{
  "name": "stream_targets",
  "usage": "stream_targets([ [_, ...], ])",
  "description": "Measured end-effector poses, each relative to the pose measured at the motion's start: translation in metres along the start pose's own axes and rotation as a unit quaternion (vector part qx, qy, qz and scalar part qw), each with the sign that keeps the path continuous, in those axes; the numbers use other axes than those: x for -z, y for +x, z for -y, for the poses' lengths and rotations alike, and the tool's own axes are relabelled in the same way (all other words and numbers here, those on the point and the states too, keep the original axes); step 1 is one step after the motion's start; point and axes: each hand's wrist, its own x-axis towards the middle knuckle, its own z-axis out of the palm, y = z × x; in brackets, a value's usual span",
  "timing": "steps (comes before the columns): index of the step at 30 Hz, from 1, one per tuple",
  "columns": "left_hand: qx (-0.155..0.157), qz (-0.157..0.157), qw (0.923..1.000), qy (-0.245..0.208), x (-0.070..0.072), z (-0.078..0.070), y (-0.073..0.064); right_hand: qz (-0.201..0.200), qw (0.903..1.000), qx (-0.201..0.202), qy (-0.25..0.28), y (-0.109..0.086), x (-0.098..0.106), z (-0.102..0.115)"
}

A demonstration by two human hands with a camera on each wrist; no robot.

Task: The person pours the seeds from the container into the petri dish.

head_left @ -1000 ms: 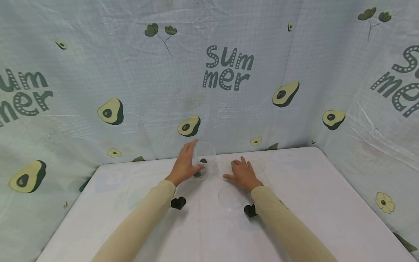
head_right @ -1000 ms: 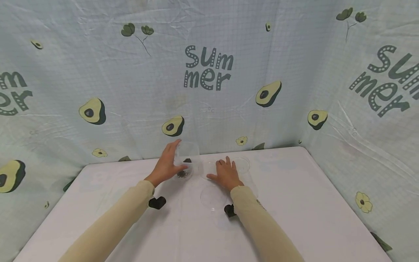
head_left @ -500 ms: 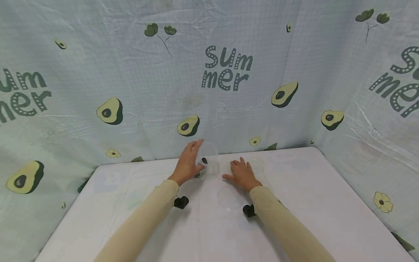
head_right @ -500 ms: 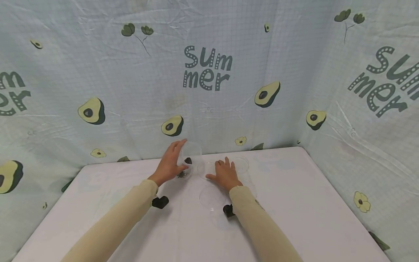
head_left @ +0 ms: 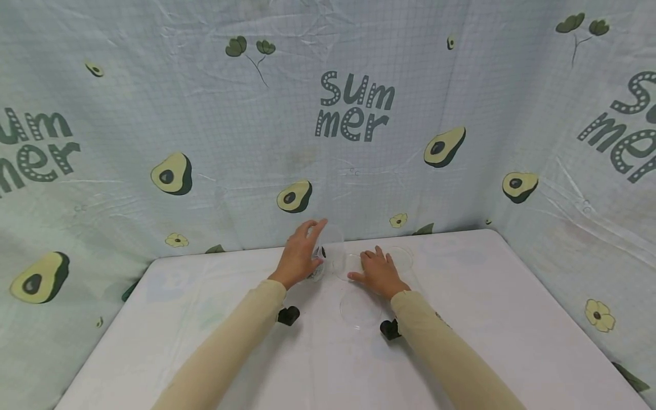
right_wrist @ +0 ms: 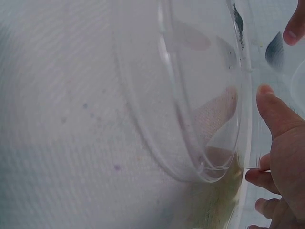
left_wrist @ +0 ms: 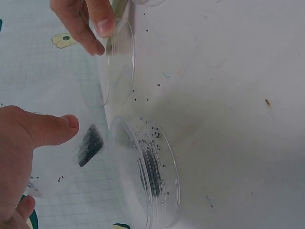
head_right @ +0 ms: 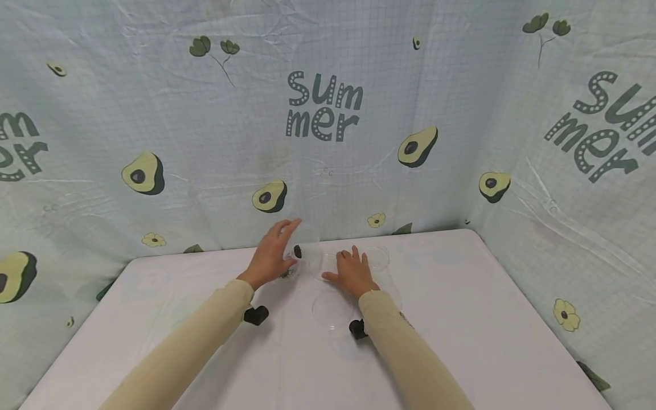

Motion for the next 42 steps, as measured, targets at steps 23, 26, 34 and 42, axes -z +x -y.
stream_targets([
  [23,-0.008,0.026,0.9995,0.017,-0.005,-0.007,0.006,0.009,0.9999,-0.006,0.009,-0.002,0.0,0.0],
  [26,-0.008,0.027,0.9994,0.018,-0.005,-0.008,0.006,0.009,0.9999,-0.005,0.008,-0.002,-0.001,-0.001],
  [34,-0.015,0.027,0.9993,0.02,-0.006,-0.01,0.009,0.01,0.9999,-0.007,0.01,0.0,-0.001,-0.002],
  [42,-0.032,0.034,0.9985,0.029,-0.008,-0.01,0.011,0.016,0.9997,-0.011,0.017,0.0,-0.002,-0.002],
])
